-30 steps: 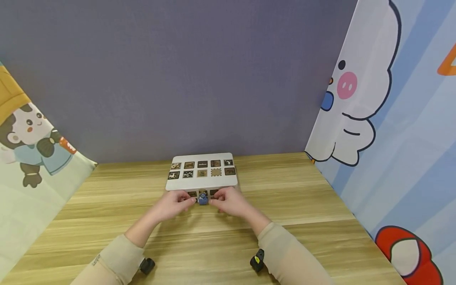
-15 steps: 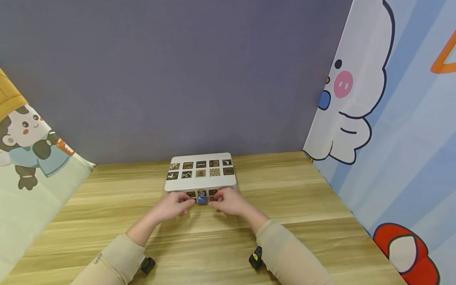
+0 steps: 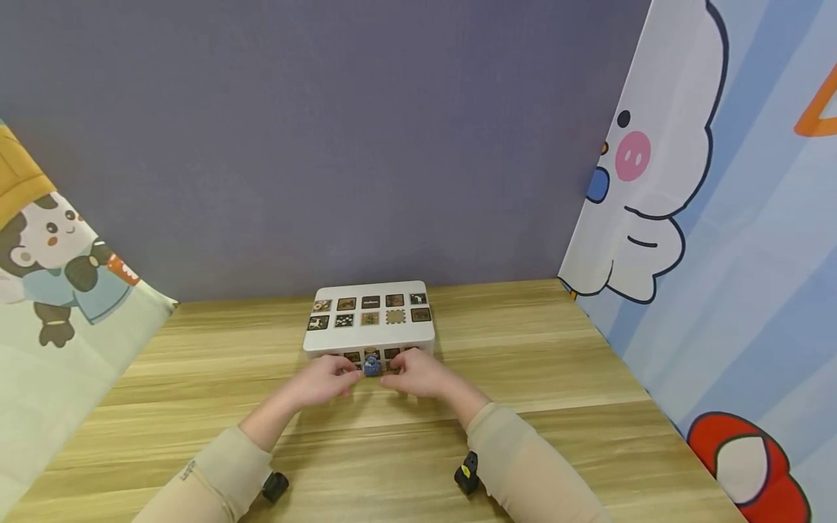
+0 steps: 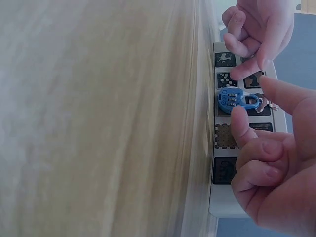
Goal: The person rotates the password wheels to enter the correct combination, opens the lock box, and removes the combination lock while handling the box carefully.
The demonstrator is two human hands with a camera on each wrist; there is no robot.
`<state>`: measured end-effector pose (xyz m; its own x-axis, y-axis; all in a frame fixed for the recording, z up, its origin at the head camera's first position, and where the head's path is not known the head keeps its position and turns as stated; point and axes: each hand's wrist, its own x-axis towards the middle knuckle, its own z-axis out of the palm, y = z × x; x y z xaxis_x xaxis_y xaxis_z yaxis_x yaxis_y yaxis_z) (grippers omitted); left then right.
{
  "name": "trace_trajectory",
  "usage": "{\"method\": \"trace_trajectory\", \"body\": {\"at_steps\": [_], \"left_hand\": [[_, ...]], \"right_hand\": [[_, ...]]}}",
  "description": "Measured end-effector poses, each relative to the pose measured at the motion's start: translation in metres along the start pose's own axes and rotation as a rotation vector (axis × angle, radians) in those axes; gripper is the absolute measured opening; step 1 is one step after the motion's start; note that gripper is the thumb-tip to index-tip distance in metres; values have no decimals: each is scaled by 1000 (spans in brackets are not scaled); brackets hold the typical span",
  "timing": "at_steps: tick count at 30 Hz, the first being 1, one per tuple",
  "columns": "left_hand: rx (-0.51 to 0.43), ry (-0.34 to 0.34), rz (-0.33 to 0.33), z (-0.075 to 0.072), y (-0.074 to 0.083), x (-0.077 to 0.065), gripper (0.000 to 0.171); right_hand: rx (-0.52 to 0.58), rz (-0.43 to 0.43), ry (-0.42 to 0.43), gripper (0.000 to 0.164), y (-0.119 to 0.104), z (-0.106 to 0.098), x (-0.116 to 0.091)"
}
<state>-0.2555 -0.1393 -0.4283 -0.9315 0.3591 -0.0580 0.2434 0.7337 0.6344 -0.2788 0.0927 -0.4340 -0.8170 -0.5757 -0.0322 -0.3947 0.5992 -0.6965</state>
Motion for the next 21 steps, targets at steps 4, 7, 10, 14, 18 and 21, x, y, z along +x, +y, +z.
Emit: {"method": "trace_trajectory", "body": {"at_steps": [4,7,10,14,18,21], "left_hand": [[8,-2,3,2,0,2,31],[3,-5,7,3,-1,4,28],[8,-7,17,3,0,4,26],[15,-12,19,3,3,4,26],[20,-25,18,2,5,4,26],[30,-32,24,3,5,4,24]], "right_hand": [[22,12,-16,60,0,2,2],[35,20,-30,61,0,4,3],[39,19,-51,62,-1,5,3],[33,22,-68,63,-2,6,4],[31,44,-81,63,-3,7,6],[21,46,-84,63,-4,8,7]]}}
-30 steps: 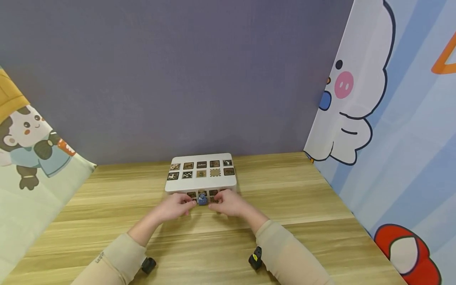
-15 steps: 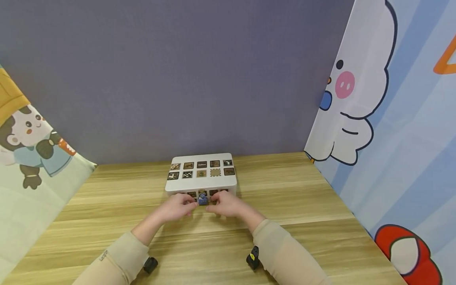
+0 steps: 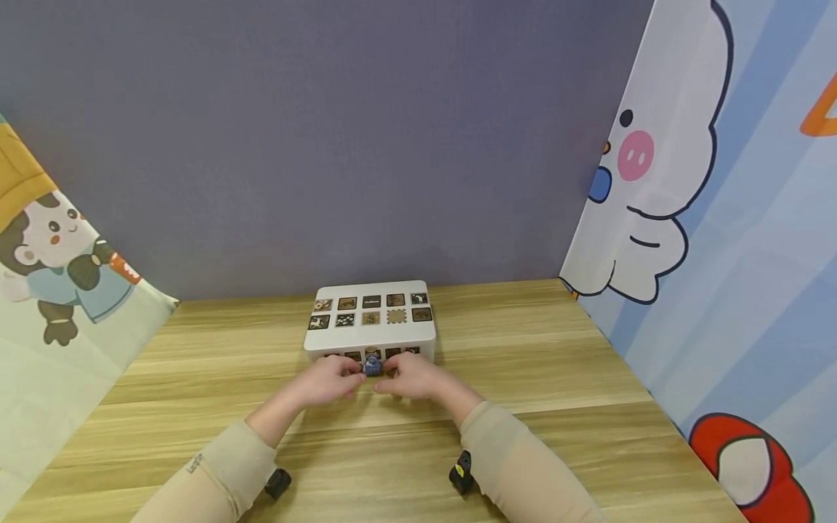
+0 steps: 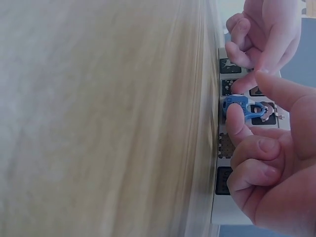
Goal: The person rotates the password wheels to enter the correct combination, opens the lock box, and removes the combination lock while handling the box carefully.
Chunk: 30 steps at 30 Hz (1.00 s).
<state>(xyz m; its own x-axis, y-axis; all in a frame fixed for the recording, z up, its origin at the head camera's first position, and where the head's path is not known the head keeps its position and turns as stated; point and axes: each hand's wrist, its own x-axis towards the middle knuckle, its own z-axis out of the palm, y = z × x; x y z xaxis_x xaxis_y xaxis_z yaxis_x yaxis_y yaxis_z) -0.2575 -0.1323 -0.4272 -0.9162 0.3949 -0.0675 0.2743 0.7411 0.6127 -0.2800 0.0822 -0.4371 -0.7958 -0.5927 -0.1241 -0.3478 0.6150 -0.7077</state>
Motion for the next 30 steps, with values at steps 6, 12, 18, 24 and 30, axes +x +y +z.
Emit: {"method": "trace_trajectory", "body": {"at_steps": [6,12,18,24,30], "left_hand": [[3,-5,5,3,-3,2,27],[-6,-14,1,4,-4,3,31],[-9,-16,13,4,-4,3,21],[-23,-17,36,4,-5,4,20],[-31,-18,46,4,-4,5,15]], "right_hand": [[-18,-17,-1,60,-3,1,0],[-22,-19,-2,59,-5,3,-1],[38,-17,-20,57,-6,2,-4],[113,-10,-36,52,-5,2,-5],[138,0,-38,50,-3,2,-5]]}}
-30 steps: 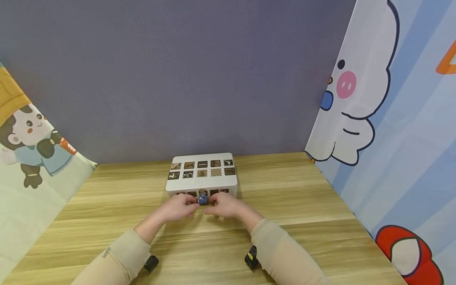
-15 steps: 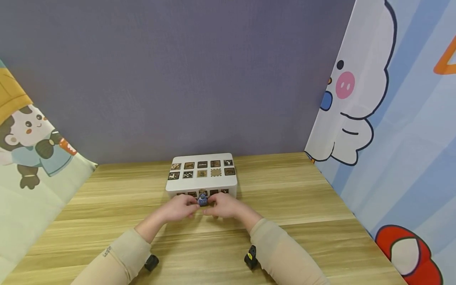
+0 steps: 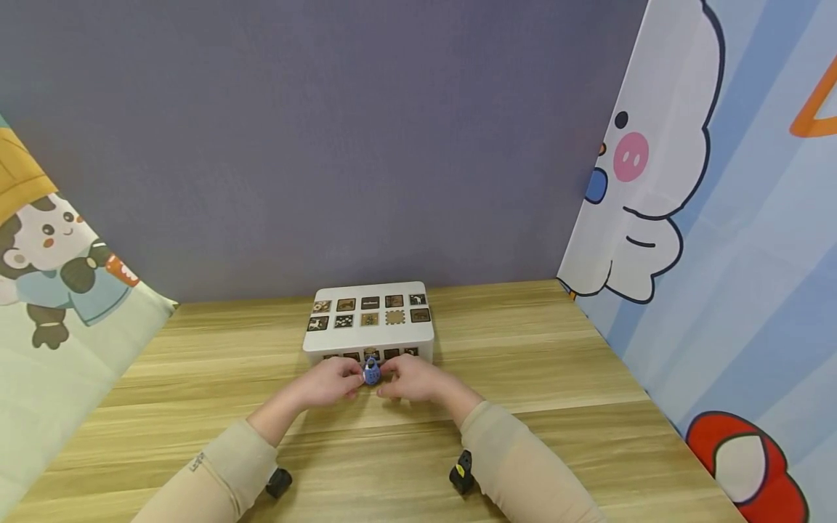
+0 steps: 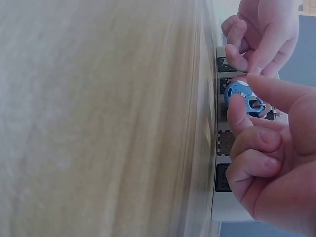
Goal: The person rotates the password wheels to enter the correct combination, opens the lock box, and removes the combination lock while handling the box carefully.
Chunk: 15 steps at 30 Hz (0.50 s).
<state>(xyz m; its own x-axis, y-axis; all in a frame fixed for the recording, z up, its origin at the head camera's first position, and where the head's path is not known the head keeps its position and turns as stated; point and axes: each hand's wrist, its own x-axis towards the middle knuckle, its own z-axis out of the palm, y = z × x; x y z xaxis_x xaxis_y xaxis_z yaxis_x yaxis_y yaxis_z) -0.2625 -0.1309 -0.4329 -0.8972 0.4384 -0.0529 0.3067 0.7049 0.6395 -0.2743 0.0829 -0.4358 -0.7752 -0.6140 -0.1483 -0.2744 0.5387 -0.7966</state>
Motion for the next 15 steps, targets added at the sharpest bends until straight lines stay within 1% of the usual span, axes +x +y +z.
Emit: {"method": "trace_trajectory", "body": {"at_steps": [8,15], "left_hand": [[-12,5,11,0,2,1,16],[-24,23,20,2,2,1,16]], "right_hand": [[30,-24,-2,45,1,-1,-1],[18,-44,-5,45,3,-1,-1]]}}
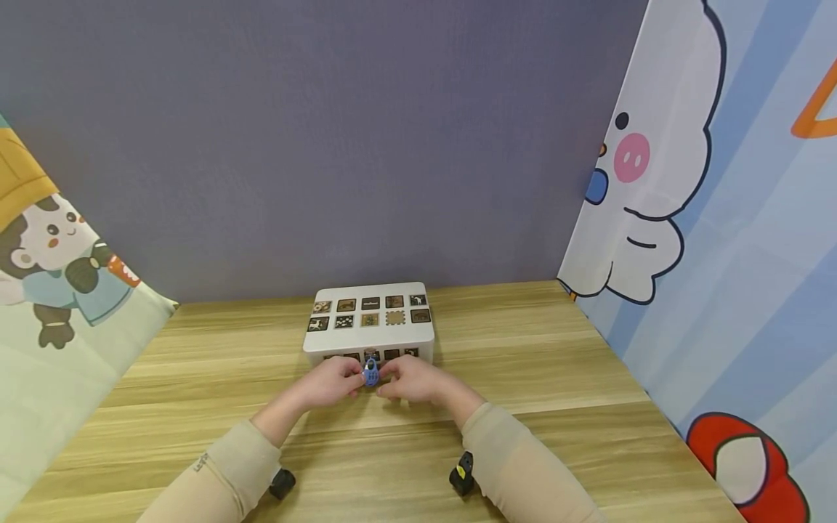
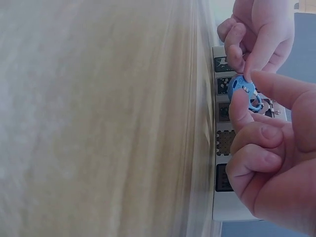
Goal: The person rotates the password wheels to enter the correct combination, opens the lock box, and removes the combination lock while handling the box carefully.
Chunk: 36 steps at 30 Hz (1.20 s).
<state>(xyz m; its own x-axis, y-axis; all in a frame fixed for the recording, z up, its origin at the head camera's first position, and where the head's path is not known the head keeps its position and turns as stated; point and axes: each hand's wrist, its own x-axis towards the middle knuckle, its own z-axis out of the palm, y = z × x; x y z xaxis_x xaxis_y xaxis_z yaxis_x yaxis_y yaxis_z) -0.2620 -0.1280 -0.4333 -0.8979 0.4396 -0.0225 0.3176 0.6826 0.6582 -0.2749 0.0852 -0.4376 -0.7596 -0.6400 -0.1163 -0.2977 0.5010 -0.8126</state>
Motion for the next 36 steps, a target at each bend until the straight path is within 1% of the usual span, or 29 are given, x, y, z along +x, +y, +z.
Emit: {"method": "trace_trajectory", "body": {"at_steps": [4,9,15,20,26,28,32,36], "left_hand": [[1,6,-13,1,2,-1,17],[-27,-7,-51,1,4,-2,21],[-15,-6,-58,3,7,-4,26],[-72,-9,-72,4,8,-5,30],[-160,-3,-100,7,6,-4,34],[-188,-3,-112,8,6,-4,36],[-238,-7,-133,8,8,-5,37],[-317,-21,-159,8,9,-6,36]], "right_hand": [[14,-5,-2,44,-1,0,-2],[20,-15,0,44,-1,-1,-4],[31,7,40,43,3,-4,-5],[59,33,78,42,4,-6,-8],[112,70,108,37,2,-5,-9],[145,95,124,35,3,-4,-9],[256,148,155,34,3,-3,-10],[379,198,172,43,2,-2,-11]]}}
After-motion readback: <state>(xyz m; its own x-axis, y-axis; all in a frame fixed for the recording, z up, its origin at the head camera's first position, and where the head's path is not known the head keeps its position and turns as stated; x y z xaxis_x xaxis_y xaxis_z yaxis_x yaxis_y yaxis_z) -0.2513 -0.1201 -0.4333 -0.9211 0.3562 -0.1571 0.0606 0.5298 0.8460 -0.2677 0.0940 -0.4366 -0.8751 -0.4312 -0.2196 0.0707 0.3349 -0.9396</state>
